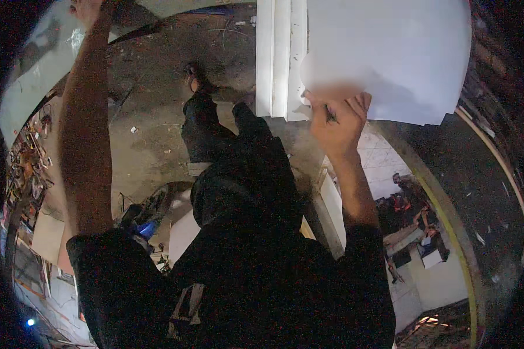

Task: The person sprays a liquid onto a white furniture component and then wipes the surfaces and grooves with a cloth.

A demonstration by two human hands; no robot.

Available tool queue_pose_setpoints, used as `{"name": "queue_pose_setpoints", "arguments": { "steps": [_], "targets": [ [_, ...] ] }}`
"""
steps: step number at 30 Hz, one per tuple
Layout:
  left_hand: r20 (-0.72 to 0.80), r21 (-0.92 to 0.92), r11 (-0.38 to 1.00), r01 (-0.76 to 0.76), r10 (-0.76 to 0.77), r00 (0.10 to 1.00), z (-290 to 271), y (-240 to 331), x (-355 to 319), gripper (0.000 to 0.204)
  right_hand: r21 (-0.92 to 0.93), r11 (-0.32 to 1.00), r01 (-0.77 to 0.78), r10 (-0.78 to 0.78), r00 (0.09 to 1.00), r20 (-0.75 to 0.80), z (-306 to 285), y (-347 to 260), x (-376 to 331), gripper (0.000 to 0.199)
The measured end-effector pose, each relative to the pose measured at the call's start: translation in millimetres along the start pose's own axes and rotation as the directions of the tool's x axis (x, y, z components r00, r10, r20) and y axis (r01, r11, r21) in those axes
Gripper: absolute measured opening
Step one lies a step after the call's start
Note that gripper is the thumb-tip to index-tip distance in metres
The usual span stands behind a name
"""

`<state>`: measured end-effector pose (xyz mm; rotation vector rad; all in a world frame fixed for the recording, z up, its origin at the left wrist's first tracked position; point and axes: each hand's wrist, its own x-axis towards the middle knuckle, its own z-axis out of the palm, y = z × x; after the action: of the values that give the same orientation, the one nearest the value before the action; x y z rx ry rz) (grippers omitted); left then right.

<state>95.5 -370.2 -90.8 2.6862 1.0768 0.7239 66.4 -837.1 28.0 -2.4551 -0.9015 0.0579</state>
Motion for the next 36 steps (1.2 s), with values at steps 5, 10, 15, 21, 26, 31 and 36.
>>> {"name": "queue_pose_setpoints", "arguments": {
  "steps": [5,10,15,21,26,31,36],
  "targets": [
    [-0.041,0.022,1.0,-0.02,0.021,0.999,4,-11,5,0.047,-0.025,0.999,0.029,-0.03,0.999,-0.026,7,-4,20,0.013],
    [-0.037,0.027,0.999,-0.022,0.023,0.999,0,-15,-1,0.048,-0.007,0.999,-0.041,0.041,0.999,0.021,2,-4,-6,0.011],
    [0.034,-0.051,0.999,0.003,-0.001,0.999,-5,15,-1,0.05,-0.027,0.999,0.038,-0.04,0.995,-0.088,6,5,52,0.007],
    [-0.153,-0.081,0.986,-0.145,0.132,0.979,37,-61,6,0.076,0.17,0.978,-0.12,0.158,0.96,-0.233,-34,15,9,0.014],
    [-0.076,-0.115,0.985,-0.13,0.122,0.99,18,-20,-2,0.074,0.323,0.915,-0.241,0.308,0.935,-0.175,-27,-1,-28,0.017],
    [-0.13,-0.096,0.989,-0.112,0.099,0.987,18,-25,0,0.068,0.249,0.918,-0.307,0.351,0.924,-0.154,-4,-21,-11,0.017],
    [-0.048,-0.136,0.985,-0.101,0.096,0.994,12,-12,-5,0.065,0.112,0.955,-0.274,0.29,0.942,-0.168,3,-18,-22,0.018]
  ]
}}
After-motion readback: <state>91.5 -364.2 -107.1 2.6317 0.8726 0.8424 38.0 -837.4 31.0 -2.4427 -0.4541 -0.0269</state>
